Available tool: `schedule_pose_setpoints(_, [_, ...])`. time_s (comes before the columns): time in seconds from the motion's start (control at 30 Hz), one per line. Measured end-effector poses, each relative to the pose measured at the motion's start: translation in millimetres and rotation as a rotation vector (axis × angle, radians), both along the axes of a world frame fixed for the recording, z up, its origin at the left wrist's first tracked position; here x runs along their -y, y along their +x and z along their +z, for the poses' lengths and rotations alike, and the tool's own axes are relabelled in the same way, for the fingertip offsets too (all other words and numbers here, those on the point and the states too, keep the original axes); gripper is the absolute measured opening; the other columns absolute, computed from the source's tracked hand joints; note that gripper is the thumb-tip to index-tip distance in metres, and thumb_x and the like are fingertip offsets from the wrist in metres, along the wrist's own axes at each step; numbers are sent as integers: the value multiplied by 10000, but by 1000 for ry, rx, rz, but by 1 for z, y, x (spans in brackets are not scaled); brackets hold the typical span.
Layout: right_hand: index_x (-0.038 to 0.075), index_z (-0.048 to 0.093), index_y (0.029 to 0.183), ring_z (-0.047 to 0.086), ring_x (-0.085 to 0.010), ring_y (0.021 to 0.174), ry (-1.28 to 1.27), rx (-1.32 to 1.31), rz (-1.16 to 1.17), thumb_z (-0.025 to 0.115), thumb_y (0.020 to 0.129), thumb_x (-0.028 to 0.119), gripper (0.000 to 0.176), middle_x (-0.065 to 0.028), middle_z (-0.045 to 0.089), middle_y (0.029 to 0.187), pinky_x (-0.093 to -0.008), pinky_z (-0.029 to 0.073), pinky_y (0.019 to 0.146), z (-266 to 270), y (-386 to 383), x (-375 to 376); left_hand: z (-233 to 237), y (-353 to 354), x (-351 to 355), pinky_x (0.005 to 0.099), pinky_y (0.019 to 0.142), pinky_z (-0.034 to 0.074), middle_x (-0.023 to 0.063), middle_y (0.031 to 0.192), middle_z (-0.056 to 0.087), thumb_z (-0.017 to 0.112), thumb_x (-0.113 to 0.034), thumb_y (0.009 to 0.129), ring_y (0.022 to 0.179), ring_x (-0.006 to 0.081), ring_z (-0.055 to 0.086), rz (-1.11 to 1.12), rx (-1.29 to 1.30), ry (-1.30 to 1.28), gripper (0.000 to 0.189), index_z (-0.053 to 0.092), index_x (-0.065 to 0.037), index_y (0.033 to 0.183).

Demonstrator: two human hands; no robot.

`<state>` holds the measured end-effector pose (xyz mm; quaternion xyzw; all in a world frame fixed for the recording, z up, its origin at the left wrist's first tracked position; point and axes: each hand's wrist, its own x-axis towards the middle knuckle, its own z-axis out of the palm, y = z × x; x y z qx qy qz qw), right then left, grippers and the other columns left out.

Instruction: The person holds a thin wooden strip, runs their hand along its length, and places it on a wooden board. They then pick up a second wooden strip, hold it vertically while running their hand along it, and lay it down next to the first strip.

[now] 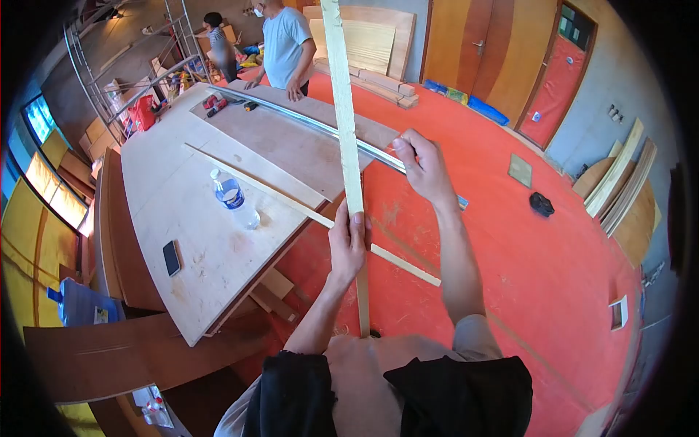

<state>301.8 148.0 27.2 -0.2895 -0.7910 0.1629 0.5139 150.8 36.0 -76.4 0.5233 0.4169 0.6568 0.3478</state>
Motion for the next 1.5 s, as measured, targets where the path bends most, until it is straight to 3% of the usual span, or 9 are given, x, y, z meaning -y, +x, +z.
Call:
schedule_pose_setpoints(0.2, [1,539,872,561,-199,597,-9,109,16,566,993,238,267,-104,573,667,-358,442,564,17,-39,6,1,-8,3,230,455,399,1,734,524,395,-176,1055,509,62,479,-39,-36,14,295,462,-3,1284])
schedule_pose_setpoints(0.33, [-10,537,874,630,-365,680,202,87,-137,530,1005,243,285,-199,615,731,-446,454,570,32,-69,8,2,-20,7,224,450,395,12,773,540,393,-216,1059,516,67,485,-101,-57,39,294,466,2,1242])
schedule_pose_setpoints(0.63, [0,577,1018,665,-330,823,159,-41,-248,564,983,299,301,-178,679,860,-390,518,731,77,-56,-17,3,-39,11,225,456,382,-3,730,513,390,-141,1048,510,47,452,-144,12,57,211,483,-16,1190])
schedule_pose_setpoints(0.73, [5,538,984,522,-184,582,303,-52,-259,557,995,324,320,-88,562,650,-320,437,566,112,-72,-34,5,-36,11,224,457,376,-6,708,503,389,-140,1047,513,45,447,-181,24,62,197,485,-15,1167])
schedule_pose_setpoints(0.83, [-3,551,970,526,-225,560,314,142,-510,530,999,373,378,-105,571,621,-362,446,575,150,-86,-40,5,-31,14,221,457,368,-12,679,487,387,-138,1047,515,43,441,-233,45,73,186,486,-16,1146])
schedule_pose_setpoints(0.87, [-8,558,969,531,-242,560,302,170,-486,526,1000,372,383,-119,576,627,-373,449,581,160,-86,-42,0,-33,13,219,458,383,10,782,522,376,-159,1055,528,62,466,-276,-2,73,326,435,7,1330])
schedule_pose_setpoints(1.13, [-25,594,980,553,-281,615,652,-32,-282,499,1013,300,340,-177,591,689,-392,461,621,184,-46,-77,1,-32,18,223,449,383,4,748,518,390,-146,1048,515,51,454,-290,58,107,231,474,-8,1213])
schedule_pose_setpoints(1.4, [18,569,1035,566,-188,729,257,33,-338,524,963,534,524,-62,620,779,-332,461,703,191,-20,-77,2,-28,15,220,442,373,-3,727,498,400,-146,1048,508,45,444,-309,89,112,194,493,-16,1157])
schedule_pose_setpoints(1.5, [-49,579,1095,664,-304,875,169,241,-456,556,896,636,714,-210,675,968,-412,511,759,206,-41,-42,3,-18,18,221,439,362,-7,700,488,401,-142,1047,505,42,435,-361,90,99,186,493,-19,1151])
